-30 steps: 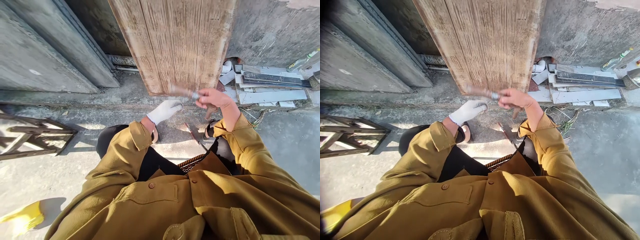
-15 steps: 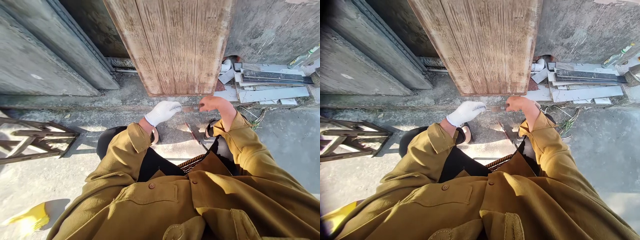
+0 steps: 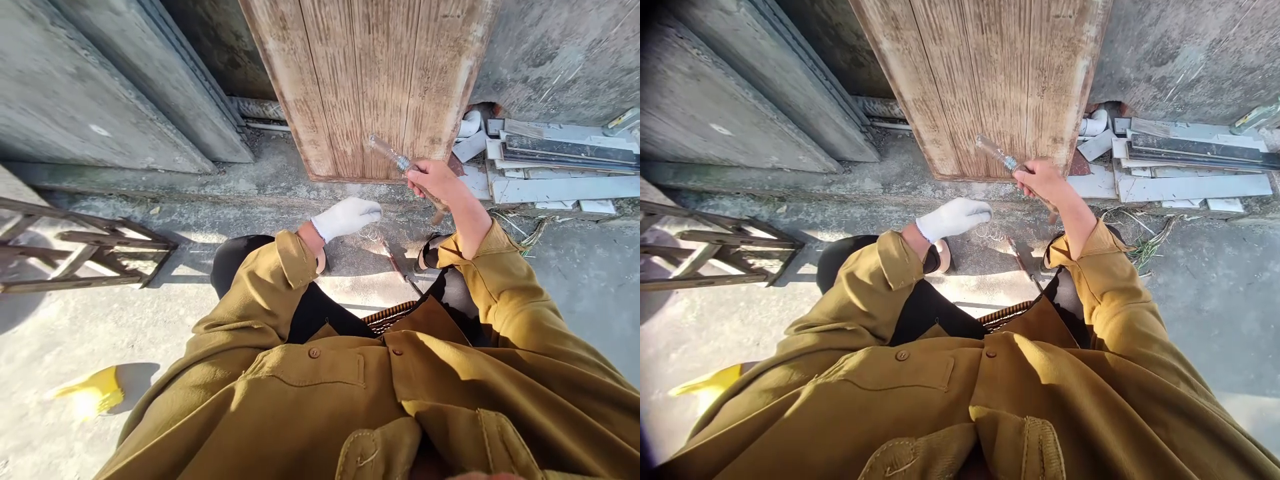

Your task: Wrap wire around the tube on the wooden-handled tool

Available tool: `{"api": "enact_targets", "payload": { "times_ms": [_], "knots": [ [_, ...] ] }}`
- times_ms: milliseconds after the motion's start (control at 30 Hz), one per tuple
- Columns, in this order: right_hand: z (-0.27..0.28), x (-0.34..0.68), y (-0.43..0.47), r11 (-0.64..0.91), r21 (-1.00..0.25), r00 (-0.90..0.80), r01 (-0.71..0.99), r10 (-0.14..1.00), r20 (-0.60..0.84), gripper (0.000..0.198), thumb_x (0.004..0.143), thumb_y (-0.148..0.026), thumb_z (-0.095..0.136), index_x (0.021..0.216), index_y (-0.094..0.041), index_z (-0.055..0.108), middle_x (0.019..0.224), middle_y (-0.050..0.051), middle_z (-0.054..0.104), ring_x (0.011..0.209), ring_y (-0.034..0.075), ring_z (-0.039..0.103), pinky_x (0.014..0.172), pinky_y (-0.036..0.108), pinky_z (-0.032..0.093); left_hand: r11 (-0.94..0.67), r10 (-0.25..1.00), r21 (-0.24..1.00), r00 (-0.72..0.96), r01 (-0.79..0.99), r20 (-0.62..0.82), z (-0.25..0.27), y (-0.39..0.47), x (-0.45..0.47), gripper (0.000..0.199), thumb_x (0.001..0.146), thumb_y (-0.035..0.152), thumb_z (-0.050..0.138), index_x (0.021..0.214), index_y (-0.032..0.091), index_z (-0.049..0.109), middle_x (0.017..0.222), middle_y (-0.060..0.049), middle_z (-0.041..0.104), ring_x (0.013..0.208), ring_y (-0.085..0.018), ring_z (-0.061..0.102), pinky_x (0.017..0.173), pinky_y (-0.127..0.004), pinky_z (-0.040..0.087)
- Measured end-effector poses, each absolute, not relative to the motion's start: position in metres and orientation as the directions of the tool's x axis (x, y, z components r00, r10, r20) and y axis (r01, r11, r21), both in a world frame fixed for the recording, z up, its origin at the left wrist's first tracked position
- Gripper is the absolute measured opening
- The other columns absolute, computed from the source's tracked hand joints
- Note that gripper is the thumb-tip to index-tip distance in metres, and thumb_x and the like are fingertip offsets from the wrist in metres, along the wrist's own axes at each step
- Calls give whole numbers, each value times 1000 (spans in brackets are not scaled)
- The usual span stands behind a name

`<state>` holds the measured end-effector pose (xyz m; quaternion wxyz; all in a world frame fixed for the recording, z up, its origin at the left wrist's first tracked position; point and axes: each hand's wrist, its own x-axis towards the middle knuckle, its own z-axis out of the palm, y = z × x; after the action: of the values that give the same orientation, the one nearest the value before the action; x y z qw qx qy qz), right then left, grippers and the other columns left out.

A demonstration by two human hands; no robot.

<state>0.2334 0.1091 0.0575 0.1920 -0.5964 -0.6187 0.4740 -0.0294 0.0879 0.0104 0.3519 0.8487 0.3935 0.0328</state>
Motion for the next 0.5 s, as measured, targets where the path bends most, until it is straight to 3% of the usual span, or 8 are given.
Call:
{"api": "enact_targets", "payload": {
  "times_ms": [133,200,233,333,500],
  "knots": [
    [43,222,110,31,-479,-224,877,909,-352,32,100,-27,75,75,-23,55,68,4,58,73,20,55,72,32,40,-545,634,551,740,632,-223,14,84,-27,38,106,42,48,104,19,79,89,-4,75,81,-20,65,77,-29,43],
    [42,220,107,147,-331,-312,932,792,-525,33,96,-23,77,71,-22,56,66,4,58,71,20,54,70,33,38,-562,658,509,726,652,-203,13,85,-29,38,106,41,49,108,20,81,94,-5,77,85,-21,67,77,-29,43],
    [43,219,105,198,-317,-363,928,681,-636,31,95,-22,76,69,-22,58,64,3,58,67,19,54,68,33,37,-560,671,494,714,665,-200,12,86,-30,38,106,40,50,110,20,81,96,-5,78,87,-22,68,77,-29,43],
    [48,218,99,270,-449,-521,852,349,-779,23,93,-23,72,71,-20,65,62,0,60,60,16,53,64,31,37,-535,684,499,696,682,-218,8,91,-35,35,104,38,52,110,21,82,97,-4,79,88,-21,68,77,-28,43],
    [53,222,97,206,-691,-721,693,214,-660,14,85,-33,74,81,-20,73,60,-5,57,60,13,50,62,26,35,-464,709,600,679,652,-190,3,96,-38,34,102,37,52,105,18,80,93,-3,77,85,-20,66,81,-28,46]
  ]
}}
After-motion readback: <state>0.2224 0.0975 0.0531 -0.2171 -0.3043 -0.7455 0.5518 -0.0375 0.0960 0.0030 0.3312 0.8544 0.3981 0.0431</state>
